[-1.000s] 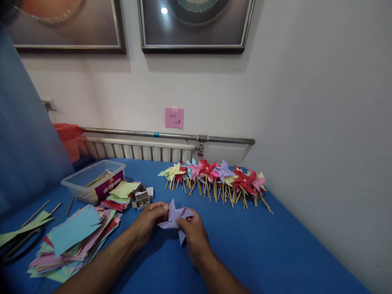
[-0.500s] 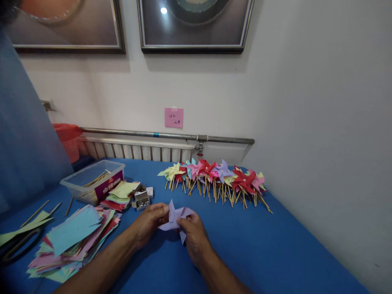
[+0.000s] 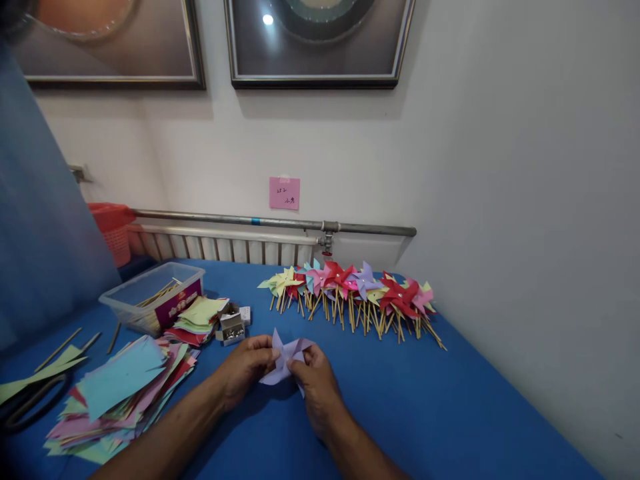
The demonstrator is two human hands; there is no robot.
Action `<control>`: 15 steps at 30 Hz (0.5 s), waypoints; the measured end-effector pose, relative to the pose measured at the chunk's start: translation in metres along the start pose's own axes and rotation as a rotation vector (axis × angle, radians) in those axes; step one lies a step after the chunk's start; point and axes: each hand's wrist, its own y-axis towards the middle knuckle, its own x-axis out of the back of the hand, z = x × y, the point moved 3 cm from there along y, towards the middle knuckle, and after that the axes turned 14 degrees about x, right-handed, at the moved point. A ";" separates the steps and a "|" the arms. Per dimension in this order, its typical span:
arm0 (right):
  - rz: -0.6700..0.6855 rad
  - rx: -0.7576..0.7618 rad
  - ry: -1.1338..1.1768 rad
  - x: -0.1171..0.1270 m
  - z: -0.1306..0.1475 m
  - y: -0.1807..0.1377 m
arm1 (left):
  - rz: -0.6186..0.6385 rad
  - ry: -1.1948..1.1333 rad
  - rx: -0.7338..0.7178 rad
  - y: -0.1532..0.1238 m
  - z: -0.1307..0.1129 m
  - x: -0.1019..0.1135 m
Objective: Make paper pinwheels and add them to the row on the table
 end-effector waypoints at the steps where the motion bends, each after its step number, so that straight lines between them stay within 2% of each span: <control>1: 0.000 0.000 0.000 0.000 0.000 0.000 | 0.001 0.004 0.000 0.000 0.000 0.000; 15: -0.070 0.006 -0.024 0.010 -0.005 0.002 | -0.005 0.020 0.020 -0.002 -0.003 -0.003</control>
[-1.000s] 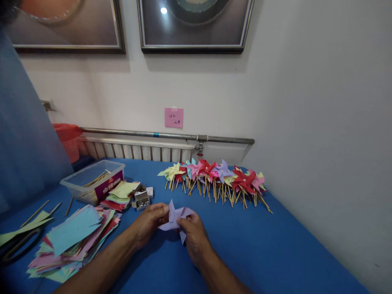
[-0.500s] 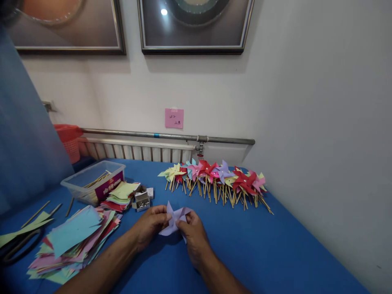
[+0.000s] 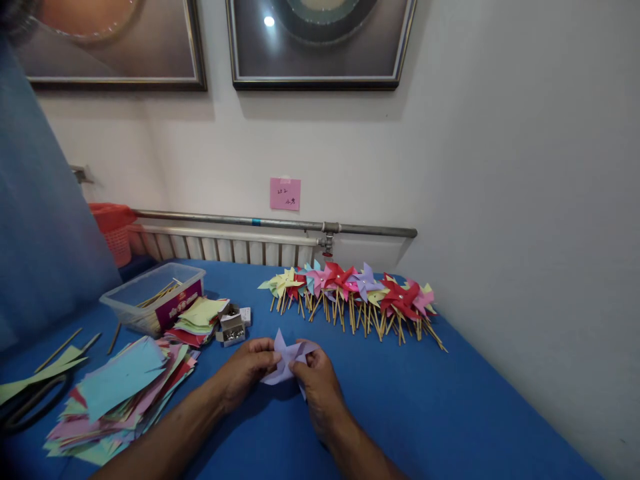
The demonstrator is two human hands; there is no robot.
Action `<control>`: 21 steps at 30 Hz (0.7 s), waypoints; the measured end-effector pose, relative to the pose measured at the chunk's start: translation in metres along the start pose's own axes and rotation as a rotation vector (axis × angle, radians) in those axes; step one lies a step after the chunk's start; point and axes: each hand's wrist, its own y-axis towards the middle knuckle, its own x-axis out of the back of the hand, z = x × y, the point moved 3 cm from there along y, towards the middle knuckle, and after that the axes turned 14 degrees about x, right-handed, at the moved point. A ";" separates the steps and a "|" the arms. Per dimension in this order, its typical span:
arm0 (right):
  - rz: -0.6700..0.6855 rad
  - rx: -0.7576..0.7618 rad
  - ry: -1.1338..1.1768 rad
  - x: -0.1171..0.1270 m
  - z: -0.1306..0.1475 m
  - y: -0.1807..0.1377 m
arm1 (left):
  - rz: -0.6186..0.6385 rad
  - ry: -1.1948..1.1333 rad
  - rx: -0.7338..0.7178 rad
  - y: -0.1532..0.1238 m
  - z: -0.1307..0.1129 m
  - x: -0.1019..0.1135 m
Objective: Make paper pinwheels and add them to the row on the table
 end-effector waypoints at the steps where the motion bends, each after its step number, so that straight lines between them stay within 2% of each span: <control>1: -0.003 0.001 -0.004 0.000 0.000 0.000 | 0.001 0.010 -0.002 0.000 0.000 0.000; 9: 0.007 0.023 -0.039 -0.002 0.003 -0.002 | 0.033 0.029 -0.006 0.007 0.009 0.005; 21: 0.011 0.061 -0.036 0.005 -0.007 0.004 | -0.013 0.011 -0.023 0.007 0.005 0.007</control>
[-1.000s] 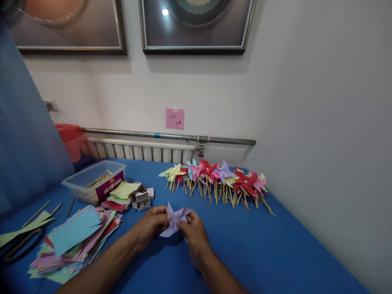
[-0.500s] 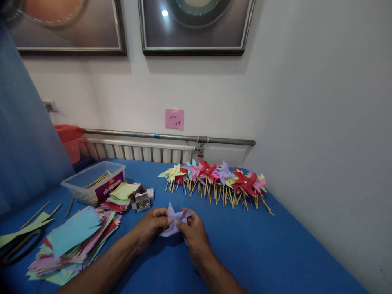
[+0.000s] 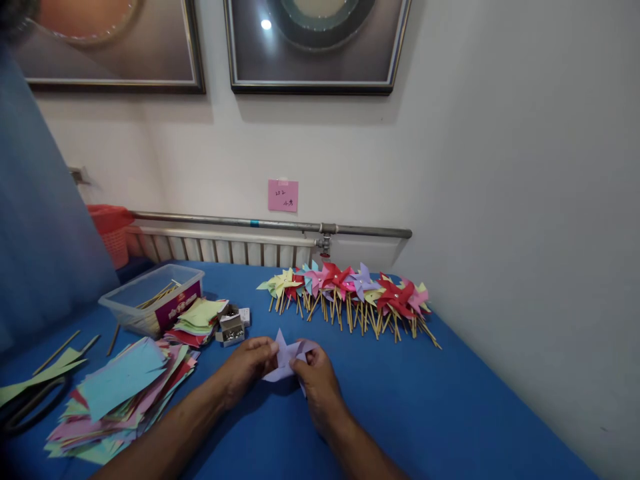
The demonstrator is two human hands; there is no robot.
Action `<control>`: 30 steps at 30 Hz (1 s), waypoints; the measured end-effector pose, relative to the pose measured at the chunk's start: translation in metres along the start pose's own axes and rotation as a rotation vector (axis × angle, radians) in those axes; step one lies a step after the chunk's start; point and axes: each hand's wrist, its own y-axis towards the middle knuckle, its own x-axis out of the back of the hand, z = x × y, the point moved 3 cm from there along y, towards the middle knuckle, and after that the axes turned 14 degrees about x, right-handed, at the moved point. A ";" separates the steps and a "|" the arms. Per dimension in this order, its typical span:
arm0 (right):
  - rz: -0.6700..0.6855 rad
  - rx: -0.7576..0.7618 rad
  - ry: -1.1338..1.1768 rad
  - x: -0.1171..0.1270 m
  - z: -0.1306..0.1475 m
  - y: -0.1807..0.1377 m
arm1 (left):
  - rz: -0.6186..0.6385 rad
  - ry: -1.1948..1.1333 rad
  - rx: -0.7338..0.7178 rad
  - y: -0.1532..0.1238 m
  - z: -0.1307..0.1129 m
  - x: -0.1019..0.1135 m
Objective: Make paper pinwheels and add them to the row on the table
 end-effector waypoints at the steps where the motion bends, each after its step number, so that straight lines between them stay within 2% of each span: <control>1: -0.005 0.011 0.003 0.000 -0.001 0.000 | -0.008 0.003 -0.001 0.002 0.001 0.001; 8: -0.014 0.072 -0.014 0.000 -0.003 0.001 | -0.170 0.039 -0.029 0.013 0.004 0.018; 15: -0.023 0.010 -0.020 -0.002 -0.010 0.010 | -0.165 0.034 -0.014 0.018 0.005 0.024; 23: 0.016 -0.015 0.011 -0.011 0.008 0.005 | -0.182 0.003 -0.014 0.018 0.005 0.023; 26: 0.001 -0.024 0.066 -0.007 0.010 0.001 | -0.241 0.002 -0.020 0.017 0.001 0.025; 30: -0.006 -0.051 0.110 -0.004 0.009 0.000 | -0.390 0.002 -0.104 0.004 -0.017 0.031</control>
